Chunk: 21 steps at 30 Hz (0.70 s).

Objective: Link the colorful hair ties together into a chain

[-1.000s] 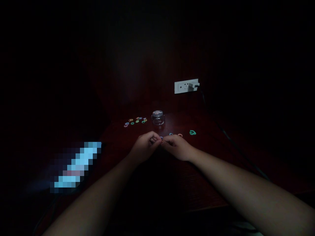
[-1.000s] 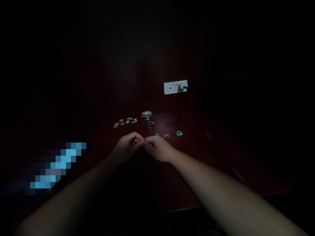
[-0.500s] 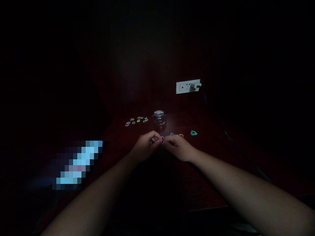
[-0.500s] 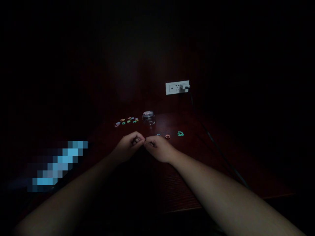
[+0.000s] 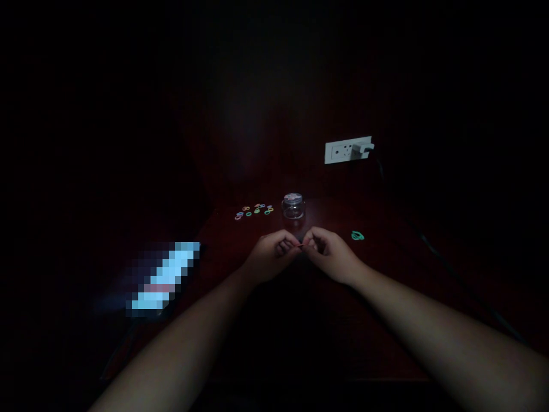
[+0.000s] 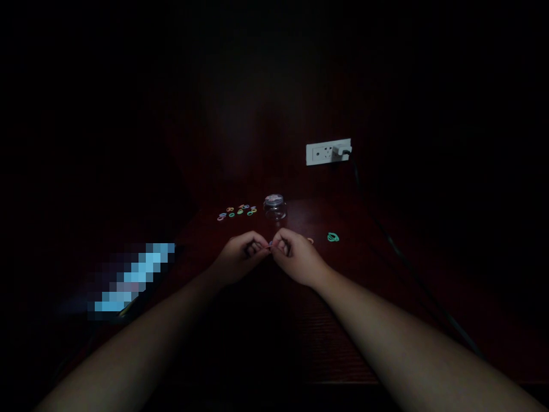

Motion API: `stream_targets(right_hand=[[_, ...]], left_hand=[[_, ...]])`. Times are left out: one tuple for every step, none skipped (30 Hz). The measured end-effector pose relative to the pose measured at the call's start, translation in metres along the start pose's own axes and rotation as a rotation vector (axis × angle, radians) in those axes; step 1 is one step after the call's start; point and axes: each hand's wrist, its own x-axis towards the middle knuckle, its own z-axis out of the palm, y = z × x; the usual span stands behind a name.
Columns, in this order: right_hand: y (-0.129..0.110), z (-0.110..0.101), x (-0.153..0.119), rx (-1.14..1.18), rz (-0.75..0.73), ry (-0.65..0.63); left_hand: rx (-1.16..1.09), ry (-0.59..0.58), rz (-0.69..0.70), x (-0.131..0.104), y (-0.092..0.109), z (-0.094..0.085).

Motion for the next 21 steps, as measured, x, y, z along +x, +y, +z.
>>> stream_targets(right_hand=[[0.000,0.001,0.000,-0.001,-0.003,-0.008],[-0.001,0.001,-0.001,0.002,-0.004,-0.015],[-0.001,0.002,-0.001,0.011,-0.004,-0.021],[0.000,0.002,-0.001,0.024,-0.003,-0.029],[0.000,0.003,-0.001,0.039,-0.003,-0.037],[0.000,0.003,-0.001,0.052,-0.005,-0.044],[-0.001,0.004,-0.002,0.062,-0.008,-0.052],[-0.001,0.004,-0.002,0.070,-0.014,-0.058],[-0.002,0.004,-0.002,0.079,-0.021,-0.064],[-0.003,0.004,-0.003,0.088,-0.027,-0.068],[-0.004,0.003,-0.003,0.098,-0.033,-0.071],[-0.005,0.003,-0.004,0.102,-0.040,-0.082],[-0.006,0.003,-0.005,0.102,-0.048,-0.102],[-0.007,0.003,-0.006,0.100,-0.055,-0.123],[-0.007,0.004,-0.007,0.089,-0.062,-0.156],[-0.007,0.004,-0.007,0.084,-0.064,-0.176],[-0.006,0.005,-0.008,0.080,-0.061,-0.177],[-0.006,0.005,-0.008,0.079,-0.060,-0.162],[-0.005,0.006,-0.007,0.087,-0.052,-0.129],[-0.005,0.006,-0.007,0.105,-0.040,-0.082],[-0.004,0.007,-0.006,0.123,-0.025,-0.048]], left_hand=[[0.007,0.008,-0.004,0.000,0.000,0.000],[0.015,0.015,-0.007,0.001,0.000,-0.001],[0.022,0.019,-0.008,0.001,0.000,-0.001],[0.027,0.020,-0.009,0.001,-0.001,-0.001],[0.032,0.016,-0.008,0.001,-0.001,0.000],[0.037,0.008,-0.005,0.000,-0.002,0.000],[0.040,-0.004,0.000,0.000,-0.003,0.000],[0.044,-0.016,0.005,0.000,-0.003,0.001],[0.047,-0.025,0.007,0.000,-0.004,0.001],[0.048,-0.024,0.004,0.000,-0.005,0.001],[0.044,-0.007,-0.009,0.001,-0.006,0.001],[0.035,0.028,-0.031,0.002,-0.007,0.000],[0.023,0.081,-0.060,0.004,-0.009,-0.002],[0.010,0.140,-0.092,0.005,-0.010,-0.004],[-0.003,0.197,-0.119,0.006,-0.011,-0.005],[-0.014,0.238,-0.138,0.007,-0.012,-0.007],[-0.025,0.259,-0.147,0.008,-0.012,-0.008],[-0.034,0.262,-0.148,0.008,-0.013,-0.009],[-0.039,0.254,-0.141,0.008,-0.013,-0.009],[-0.037,0.239,-0.131,0.008,-0.013,-0.008],[-0.027,0.222,-0.119,0.007,-0.012,-0.007]])
